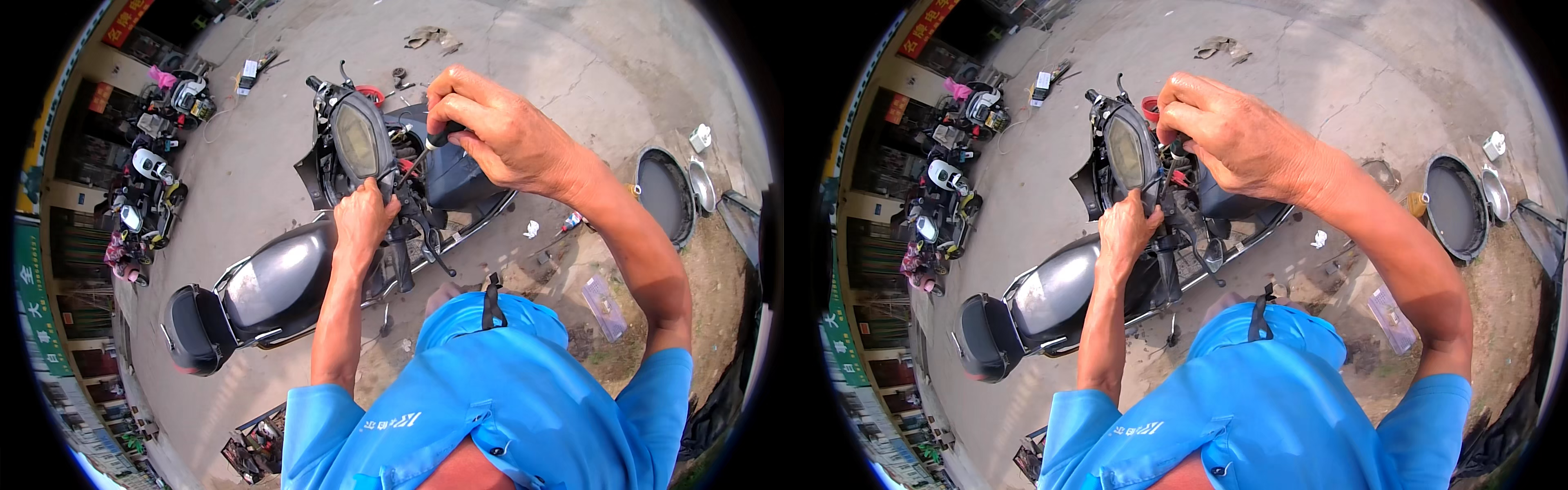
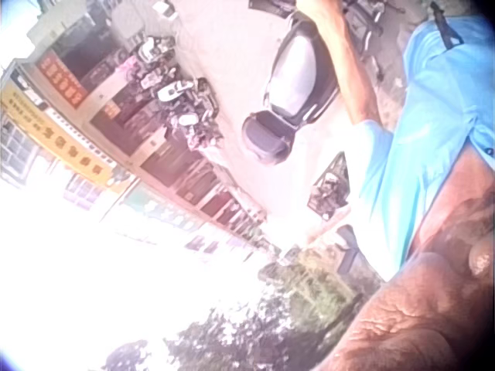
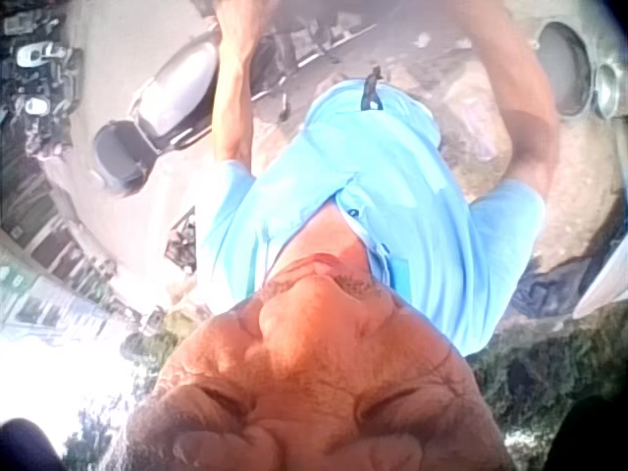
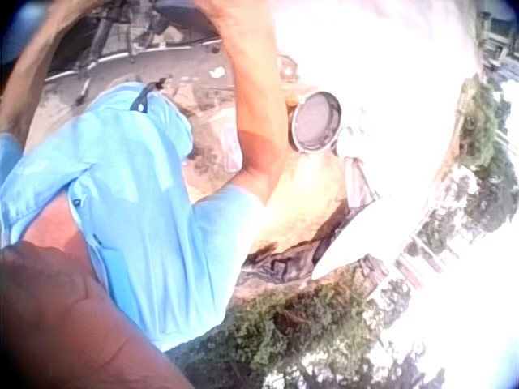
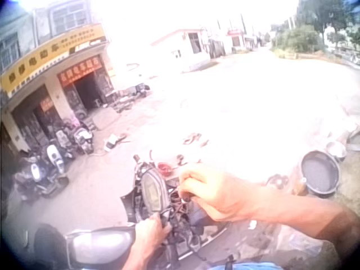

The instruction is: The person works on a motorcycle dashboard by removing screws and handling wires, then collects a liquid into a container and retrieves items from a tool tray.

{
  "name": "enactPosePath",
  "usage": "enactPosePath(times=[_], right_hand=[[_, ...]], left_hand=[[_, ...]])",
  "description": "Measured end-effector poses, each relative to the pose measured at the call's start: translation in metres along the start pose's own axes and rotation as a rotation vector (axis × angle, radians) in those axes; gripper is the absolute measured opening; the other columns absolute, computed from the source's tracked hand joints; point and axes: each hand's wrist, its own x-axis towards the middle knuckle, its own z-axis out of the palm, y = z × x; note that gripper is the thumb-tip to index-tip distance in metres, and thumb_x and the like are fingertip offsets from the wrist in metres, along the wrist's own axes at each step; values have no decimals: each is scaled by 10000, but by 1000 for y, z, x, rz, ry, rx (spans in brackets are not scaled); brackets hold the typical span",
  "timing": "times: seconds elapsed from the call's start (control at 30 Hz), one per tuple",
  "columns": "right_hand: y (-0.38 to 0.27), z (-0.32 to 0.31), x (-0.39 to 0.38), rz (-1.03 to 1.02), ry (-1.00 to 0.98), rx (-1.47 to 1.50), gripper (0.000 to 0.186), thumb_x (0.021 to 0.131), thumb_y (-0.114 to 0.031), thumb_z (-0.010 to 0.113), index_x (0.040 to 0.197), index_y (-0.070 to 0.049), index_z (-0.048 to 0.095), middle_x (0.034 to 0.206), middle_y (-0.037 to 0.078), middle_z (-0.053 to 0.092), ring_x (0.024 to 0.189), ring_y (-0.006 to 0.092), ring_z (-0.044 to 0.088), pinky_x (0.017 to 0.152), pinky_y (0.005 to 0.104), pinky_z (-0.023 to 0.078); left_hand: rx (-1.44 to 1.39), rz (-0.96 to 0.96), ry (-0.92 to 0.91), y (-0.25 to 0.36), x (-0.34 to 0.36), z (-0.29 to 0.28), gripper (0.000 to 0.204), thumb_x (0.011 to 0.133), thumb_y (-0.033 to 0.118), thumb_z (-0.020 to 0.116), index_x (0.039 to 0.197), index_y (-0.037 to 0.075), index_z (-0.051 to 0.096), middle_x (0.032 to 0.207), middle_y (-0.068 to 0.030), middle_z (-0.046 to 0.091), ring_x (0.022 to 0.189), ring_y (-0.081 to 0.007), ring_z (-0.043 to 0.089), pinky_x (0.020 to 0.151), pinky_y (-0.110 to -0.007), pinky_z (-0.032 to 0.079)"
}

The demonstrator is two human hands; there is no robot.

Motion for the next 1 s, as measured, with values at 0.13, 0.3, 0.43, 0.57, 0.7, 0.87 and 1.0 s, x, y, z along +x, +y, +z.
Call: enactPosePath(times=[0.13,0.3,0.43,0.57,0.7,0.87,1.0], right_hand=[[5,-11,-19,153,89,-4,211,777,95,602,962,-3,575,1037,105,538,937,316,594,808,400,495],[33,-20,-82,635,407,124,151,870,-26,668,1004,-13,600,934,66,619,851,190,629,753,299,495],[61,-6,-172,1170,729,786,178,923,-124,676,1020,-5,586,926,85,645,800,153,630,742,274,525],[46,75,-196,1286,689,1409,259,925,-62,632,1151,35,550,1028,156,664,805,174,649,695,289,563],[23,129,-185,1239,579,1738,363,890,-2,629,1224,14,488,949,127,621,815,224,655,737,370,569],[17,190,-153,1276,446,1353,142,871,-51,656,965,-1,561,775,62,587,621,136,572,558,308,501],[13,199,-116,1341,461,1308,210,928,-151,670,1030,23,610,777,43,632,631,117,621,546,268,535]], left_hand=[[22,-44,-8,12,-4,-8,482,773,302,746,1094,-13,574,1016,-216,667,951,-367,659,750,-467,538],[59,228,166,6,-5,-8,838,599,265,886,1326,66,520,1382,-122,481,1353,-335,382,1113,-470,343],[194,477,-13,19,13,-14,784,599,294,880,1309,151,580,1354,1,532,1403,-308,340,1201,-513,192],[413,501,-64,13,25,-7,743,620,311,865,1297,162,596,1285,15,580,1406,-303,347,1202,-545,163],[547,573,-161,27,43,-3,573,644,292,840,1169,142,669,1156,6,642,1389,-308,371,1203,-559,143],[526,564,-300,30,42,-16,483,642,240,820,1091,112,699,1104,-33,654,1370,-315,385,1201,-558,160],[456,595,-265,27,42,-19,493,627,209,822,1080,65,690,1096,-78,639,1351,-341,391,1181,-560,227]])
